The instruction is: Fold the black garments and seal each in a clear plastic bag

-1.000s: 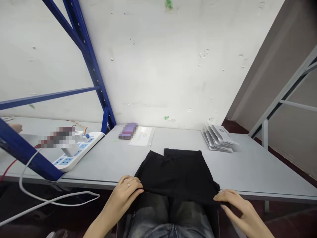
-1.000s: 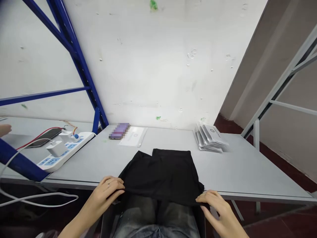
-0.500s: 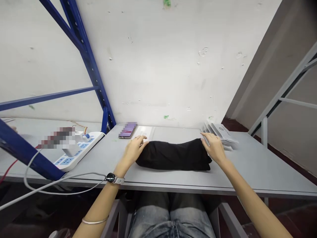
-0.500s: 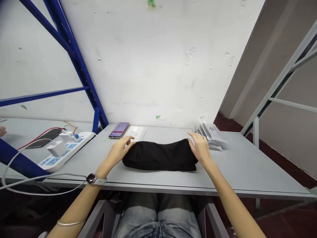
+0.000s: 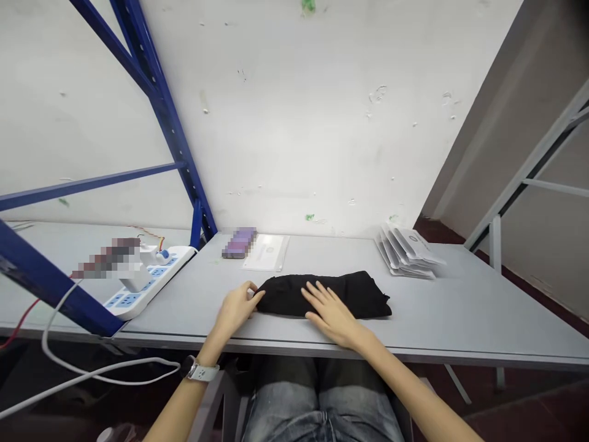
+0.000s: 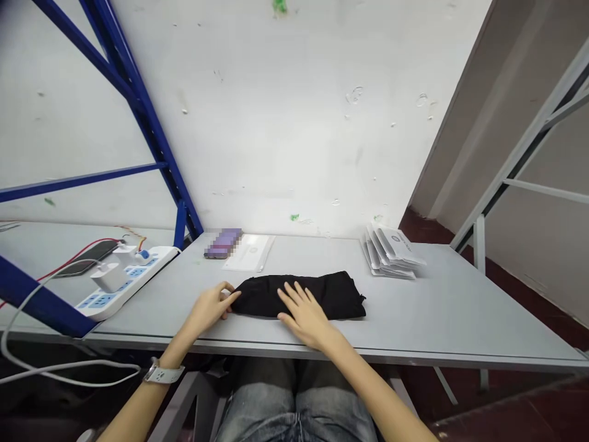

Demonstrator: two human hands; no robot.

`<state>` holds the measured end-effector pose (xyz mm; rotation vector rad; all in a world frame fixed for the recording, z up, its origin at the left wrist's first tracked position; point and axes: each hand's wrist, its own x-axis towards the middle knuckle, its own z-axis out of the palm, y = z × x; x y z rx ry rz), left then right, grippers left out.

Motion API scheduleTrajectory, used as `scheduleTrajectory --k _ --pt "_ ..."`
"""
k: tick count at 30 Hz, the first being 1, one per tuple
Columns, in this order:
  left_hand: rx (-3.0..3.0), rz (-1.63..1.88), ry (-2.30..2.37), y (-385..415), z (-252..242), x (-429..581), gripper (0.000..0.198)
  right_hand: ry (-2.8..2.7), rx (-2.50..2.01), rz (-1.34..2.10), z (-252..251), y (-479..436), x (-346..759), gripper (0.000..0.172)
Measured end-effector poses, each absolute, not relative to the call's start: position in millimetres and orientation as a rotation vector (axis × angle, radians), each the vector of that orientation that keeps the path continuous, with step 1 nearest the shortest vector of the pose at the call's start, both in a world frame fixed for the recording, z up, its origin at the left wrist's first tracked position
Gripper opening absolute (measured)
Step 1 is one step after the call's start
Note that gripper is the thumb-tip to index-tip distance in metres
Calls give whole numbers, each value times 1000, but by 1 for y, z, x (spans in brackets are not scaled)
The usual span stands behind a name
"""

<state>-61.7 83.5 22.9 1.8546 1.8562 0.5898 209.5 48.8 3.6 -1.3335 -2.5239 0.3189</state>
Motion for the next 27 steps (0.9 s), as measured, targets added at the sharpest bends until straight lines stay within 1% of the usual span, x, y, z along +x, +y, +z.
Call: scheduleTrajectory --k 3,8,10,13,15,19,22,25,27 --pt "1810 769 1716 83 24 -65 23 -2566 -1340 368 -3 50 203 61" --pt "1793 1097 1652 76 53 -49 25 -2530 -1270 434 -7 53 199 65" --pt "1844 1206 1633 76 69 -33 24 -2424 -1225 528 -10 59 193 75" --pt "1934 1299 1577 79 86 0 22 -2056 -1218 680 -16 67 185 95" --pt "2025 1265 1515 82 88 25 23 -1788 -1222 699 -18 69 185 98" --pt "2174 1054 1254 83 78 63 27 -1562 -1278 525 -14 56 202 88" --pt "2159 1030 1166 83 67 67 29 -1578 -1381 314 -7 41 222 77" --pt "2124 1024 1359 85 57 49 27 -1782 -1399 117 -1 32 235 65" --pt "2093 901 1593 87 50 34 28 -2032 -1359 26 0 30 237 60"
